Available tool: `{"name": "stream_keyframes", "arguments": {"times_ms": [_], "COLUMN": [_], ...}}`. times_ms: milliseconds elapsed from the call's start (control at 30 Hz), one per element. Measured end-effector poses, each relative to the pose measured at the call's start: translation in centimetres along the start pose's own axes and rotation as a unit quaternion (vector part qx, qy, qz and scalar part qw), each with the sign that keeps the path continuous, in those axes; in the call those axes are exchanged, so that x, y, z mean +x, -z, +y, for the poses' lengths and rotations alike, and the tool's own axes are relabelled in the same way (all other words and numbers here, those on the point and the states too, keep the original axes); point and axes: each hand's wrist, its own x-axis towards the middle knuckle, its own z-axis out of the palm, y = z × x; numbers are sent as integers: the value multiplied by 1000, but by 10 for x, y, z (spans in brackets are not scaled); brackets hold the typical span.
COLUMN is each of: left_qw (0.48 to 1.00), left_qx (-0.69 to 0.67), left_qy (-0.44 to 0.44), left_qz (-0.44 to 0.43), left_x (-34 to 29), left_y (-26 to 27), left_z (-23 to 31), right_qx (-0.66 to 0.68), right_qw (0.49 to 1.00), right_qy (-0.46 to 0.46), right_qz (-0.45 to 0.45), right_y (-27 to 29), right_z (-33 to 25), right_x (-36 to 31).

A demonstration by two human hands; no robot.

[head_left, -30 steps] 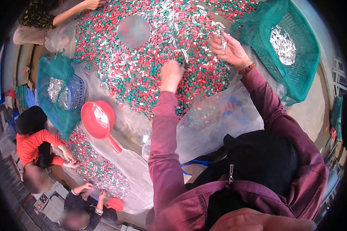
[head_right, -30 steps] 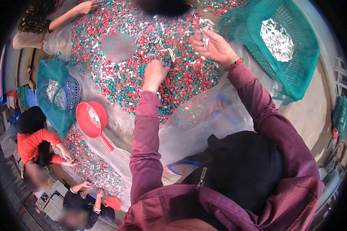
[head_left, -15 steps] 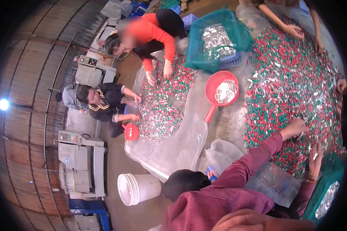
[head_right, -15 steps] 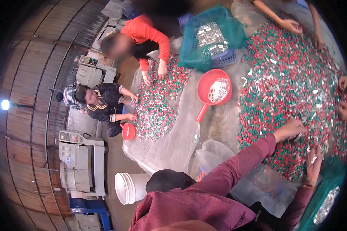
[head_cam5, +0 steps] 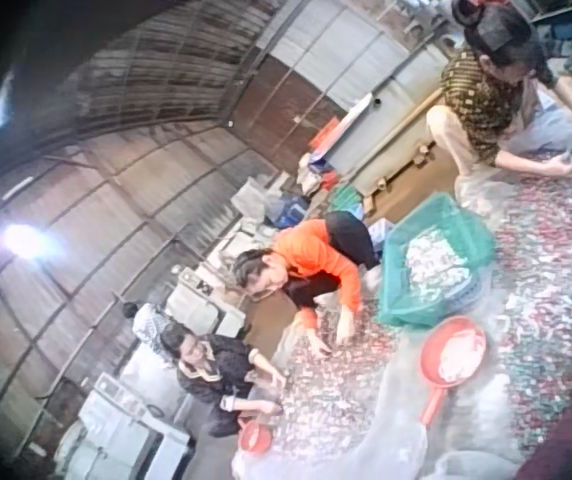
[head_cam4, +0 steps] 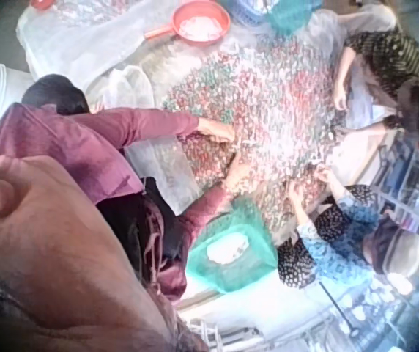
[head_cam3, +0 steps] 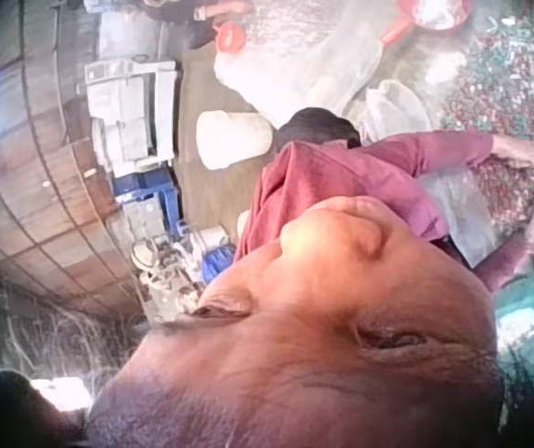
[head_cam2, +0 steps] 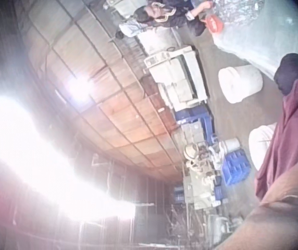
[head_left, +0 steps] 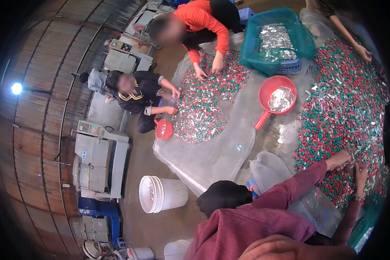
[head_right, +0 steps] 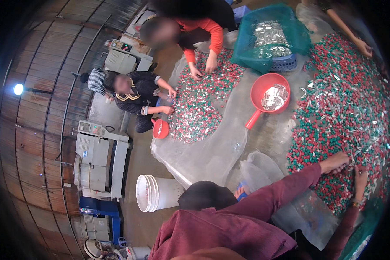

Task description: The person sorts a large pile of red and green capsules by hand, picking up individual units and placing them into a green basket. Other workers are visible nearby performing similar sorting tasks.

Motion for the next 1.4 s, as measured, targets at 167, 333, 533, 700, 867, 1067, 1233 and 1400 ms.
{"name": "stream_keyframes", "arguments": {"times_ms": [167, 333, 533, 700, 867, 1067, 1233, 1400], "left_qw": [934, 921, 917, 933, 932, 871, 827, 794], "left_qx": [-339, -387, -397, -360, -358, -466, -553, -607], "left_qy": [-22, 13, 24, -5, 55, 11, -21, -10], "left_qz": [-109, -43, -4, 6, 22, -156, -101, -28], "left_x": [-59, -53, -42, -44, -41, -33, -37, -48], "left_y": [16, 13, 5, 0, -9, -21, -34, -16], "left_z": [7, 5, -5, -5, -2, -14, -22, 9], "right_qx": [-264, -204, 210, 715, 645, 159, -173, -16], "right_qw": [964, 977, 976, 659, 738, 987, 969, 982], "right_qy": [10, -35, -54, -205, -195, -3, 173, 171], "right_qz": [-22, -42, 7, -114, 41, -32, -28, 75], "right_y": [-64, -61, -26, 8, 22, 56, 52, 92], "right_z": [23, -1, -31, -67, -108, -192, -275, -294], "right_x": [21, 16, 0, -15, -13, -33, -62, -64]}}
